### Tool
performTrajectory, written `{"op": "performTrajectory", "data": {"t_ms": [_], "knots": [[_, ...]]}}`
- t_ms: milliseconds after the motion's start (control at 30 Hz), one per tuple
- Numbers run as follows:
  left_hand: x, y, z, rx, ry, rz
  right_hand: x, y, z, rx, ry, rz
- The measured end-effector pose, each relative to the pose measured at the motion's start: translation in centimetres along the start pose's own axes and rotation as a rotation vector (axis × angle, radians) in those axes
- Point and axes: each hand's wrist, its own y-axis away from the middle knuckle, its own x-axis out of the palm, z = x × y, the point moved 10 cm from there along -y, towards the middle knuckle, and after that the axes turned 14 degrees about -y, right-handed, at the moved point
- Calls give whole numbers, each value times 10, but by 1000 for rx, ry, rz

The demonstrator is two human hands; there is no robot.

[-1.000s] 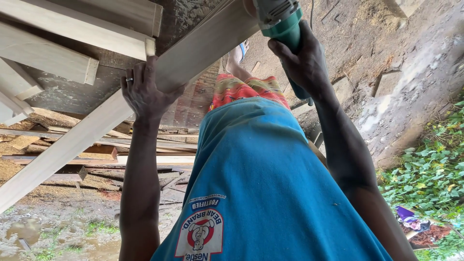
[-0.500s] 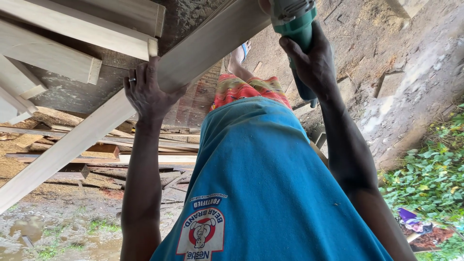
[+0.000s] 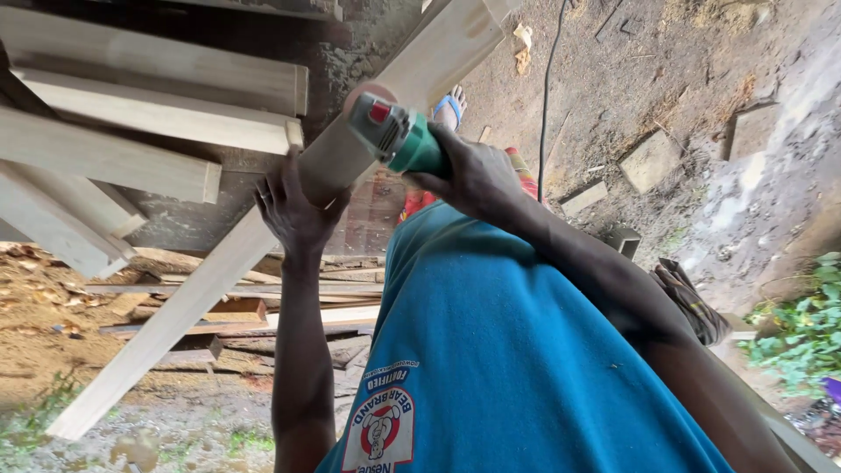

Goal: The person uses a handheld electric sander to smooth the surface of a long, light-colored wooden plank. They hold the plank with one hand and guide the sander along its length with the other, repeatedly moving the tool back and forth.

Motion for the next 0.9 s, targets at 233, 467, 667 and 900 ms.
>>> {"op": "performTrajectory", "data": {"t_ms": [233, 467, 667, 900], "knots": [[10, 15, 4, 66, 59, -92, -17, -5, -9, 44, 25, -7], [16, 20, 5, 63, 56, -14, -67, -8, -10, 84, -66, -94], [20, 23, 7, 71, 46, -4, -87, -12, -17, 17, -157, -131], [26, 27, 10, 73, 10, 11, -110, -15, -33, 124, -161, -245]]}}
